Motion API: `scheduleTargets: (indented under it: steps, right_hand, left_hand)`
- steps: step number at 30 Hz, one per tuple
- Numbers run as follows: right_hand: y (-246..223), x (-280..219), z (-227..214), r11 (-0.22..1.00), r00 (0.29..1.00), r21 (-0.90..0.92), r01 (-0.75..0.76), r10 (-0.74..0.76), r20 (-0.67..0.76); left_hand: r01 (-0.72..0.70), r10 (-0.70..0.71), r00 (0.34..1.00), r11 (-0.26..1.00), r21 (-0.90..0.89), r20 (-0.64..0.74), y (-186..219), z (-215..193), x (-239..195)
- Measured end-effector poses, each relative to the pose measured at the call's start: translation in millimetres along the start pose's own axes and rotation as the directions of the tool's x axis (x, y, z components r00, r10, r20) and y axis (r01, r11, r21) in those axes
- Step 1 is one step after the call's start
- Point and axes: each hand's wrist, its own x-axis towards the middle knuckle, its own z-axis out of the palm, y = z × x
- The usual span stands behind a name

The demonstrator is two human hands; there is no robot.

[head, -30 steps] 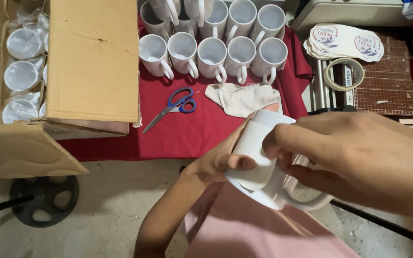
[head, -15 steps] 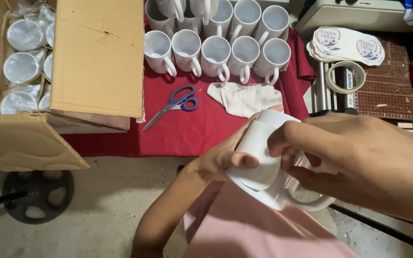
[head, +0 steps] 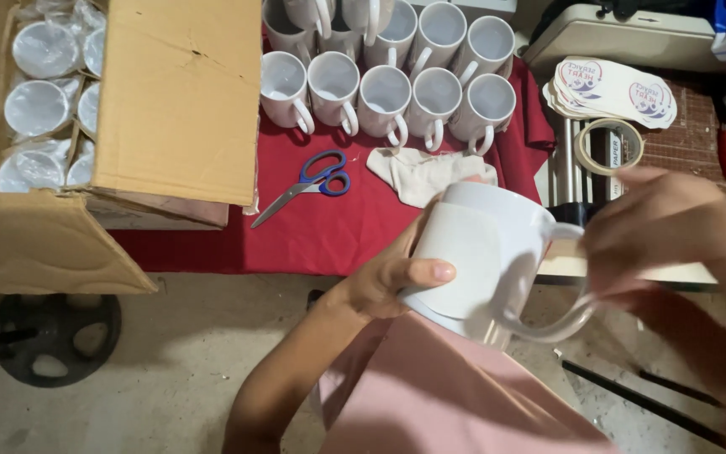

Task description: Wrapping sublimation paper templates around white mugs and organizing them into a divided box.

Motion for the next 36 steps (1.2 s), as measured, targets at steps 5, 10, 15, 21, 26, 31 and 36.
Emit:
scheduleTargets:
  steps: [5,10,15,21,26,31,36]
  right_hand:
    - [-34.3,-10.5,57.1,0.836,0.762,0.546,-0.055,0.388,-0.518]
    - [-49.9,1.3,74.4,0.604,0.44,0.758,0.247,0.627,-0.643]
    - [-61.4,1.9,54.4,0.737,0.62,0.658,-0.151,0.59,-0.518]
    - [-56.3,12.8,33.7,0.591,0.692,0.742,-0.315,0.679,-0.247]
    - [-41.9,5.7,29.7,0.646,0.748,0.663,-0.379,0.636,-0.191]
    - [-43.0,8.8,27.3,0.86,0.861,0.341,-0.379,0.463,-0.21]
    - [-44.3,15.2,28.6,0.864,0.828,0.254,-0.435,0.495,-0.264]
  left_hand:
    - [-0.283,0.334,0.936,0.9,0.332,-0.108,-7.6,11.4,-2.6]
    - [-0.422,0.549,0.819,0.775,0.47,-0.171,-9.1,36.0,-2.1]
    - [-0.443,0.657,0.711,0.695,0.567,-0.251,-22.9,35.2,-1.5]
    - [-0.375,0.793,0.582,0.46,0.805,-0.182,-42.9,28.9,-0.4]
    - [-0.346,0.818,0.565,0.357,0.868,-0.111,-53.6,31.2,-5.4]
    - [-0.249,0.84,0.538,0.234,0.94,-0.067,-61.9,32.4,-7.7]
    - [-0.075,0.858,0.513,0.004,0.997,0.035,-50.6,41.7,-7.8]
